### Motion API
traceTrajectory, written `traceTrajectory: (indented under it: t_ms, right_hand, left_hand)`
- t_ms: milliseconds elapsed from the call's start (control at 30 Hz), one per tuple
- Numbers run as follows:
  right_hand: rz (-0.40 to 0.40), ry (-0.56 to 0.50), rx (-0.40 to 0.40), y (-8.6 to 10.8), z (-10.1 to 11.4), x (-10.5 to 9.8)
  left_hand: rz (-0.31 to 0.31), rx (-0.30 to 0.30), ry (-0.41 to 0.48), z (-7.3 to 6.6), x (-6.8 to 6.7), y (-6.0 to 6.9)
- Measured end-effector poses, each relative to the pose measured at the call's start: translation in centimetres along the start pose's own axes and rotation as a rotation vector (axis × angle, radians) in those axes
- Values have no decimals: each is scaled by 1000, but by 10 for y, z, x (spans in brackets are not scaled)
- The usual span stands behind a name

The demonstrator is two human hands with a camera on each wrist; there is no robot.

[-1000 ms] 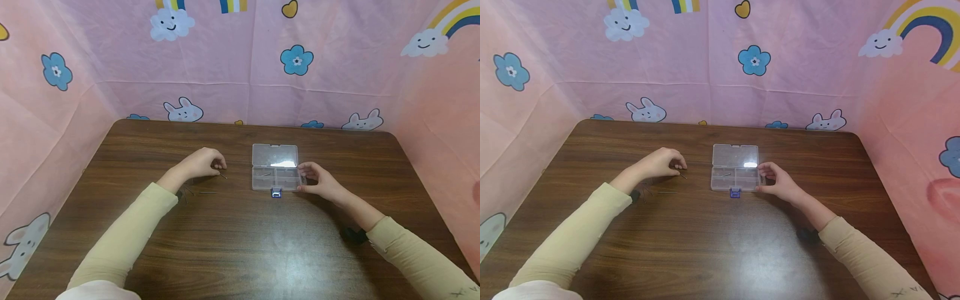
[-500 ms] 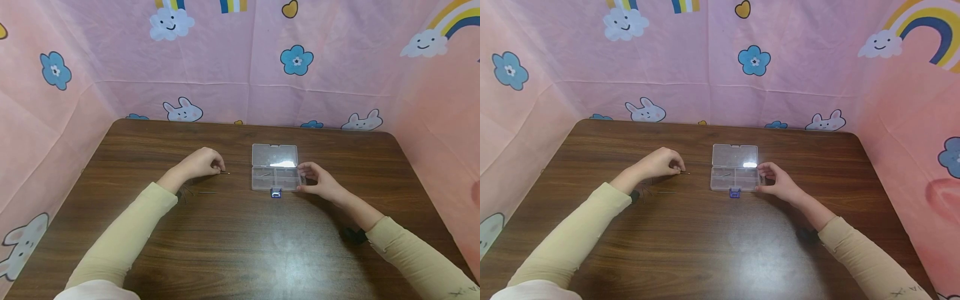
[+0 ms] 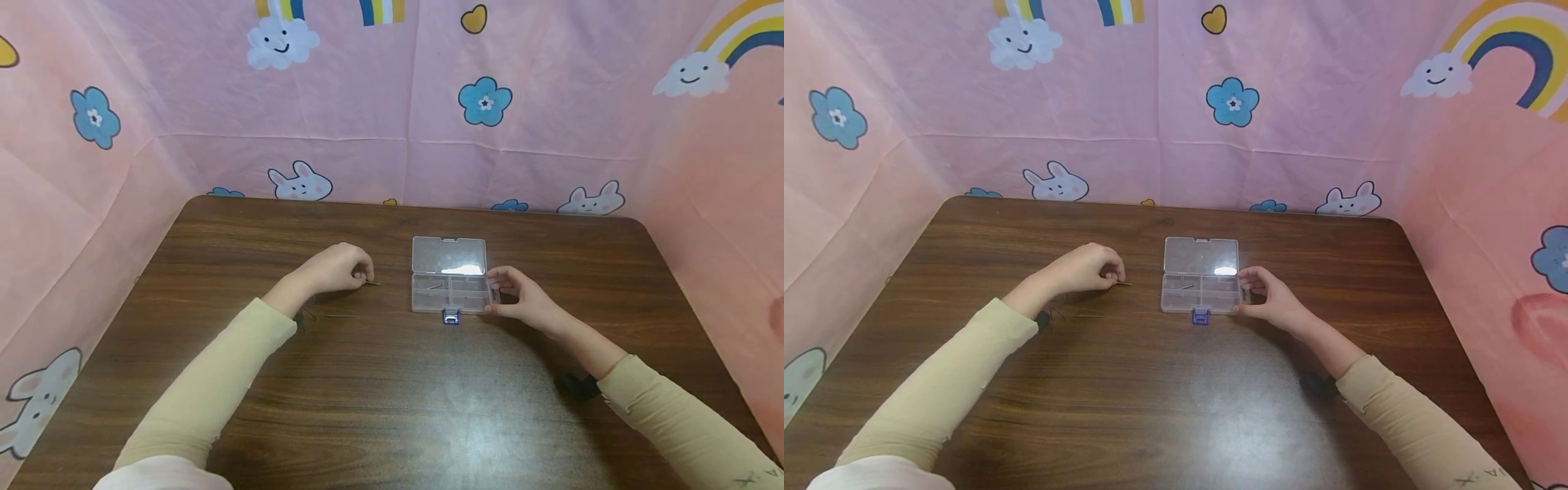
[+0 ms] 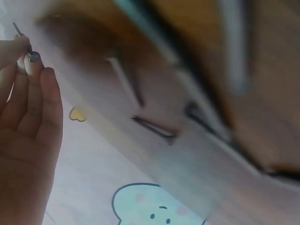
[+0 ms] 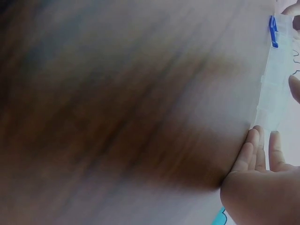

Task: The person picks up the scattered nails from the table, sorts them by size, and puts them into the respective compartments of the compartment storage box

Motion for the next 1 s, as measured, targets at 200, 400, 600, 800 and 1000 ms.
traceTrajectory:
  t_ms: [200,400,600,800,1000]
  right_hand:
    - [-1,-4,8,1,-1,1]
    - [2,-6,10,1,-3,3]
    - [3,-19,13,0,-2,2]
    - [6,-24,16,-1,-1,1]
    - [4,-15,15,0,1,0]
  left_hand:
    - [-47,22,6,-10,0,-7]
    - [-83,53,-3,-18,3,-13]
    - [-128,119,-18,-24,5,-20]
    - [-149,181,-2,-34,8,-28]
    - [-151,206,-1,-43,12,-37]
Point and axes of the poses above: each hand's wrist, its own y-axis away from the middle knuckle, its own x-axis out of the palm, z = x × y, the point moved 1 cm from there along -y, towards the middle knuckle, and after that the axes turned 1 degree about x, right-handed, at the moved point
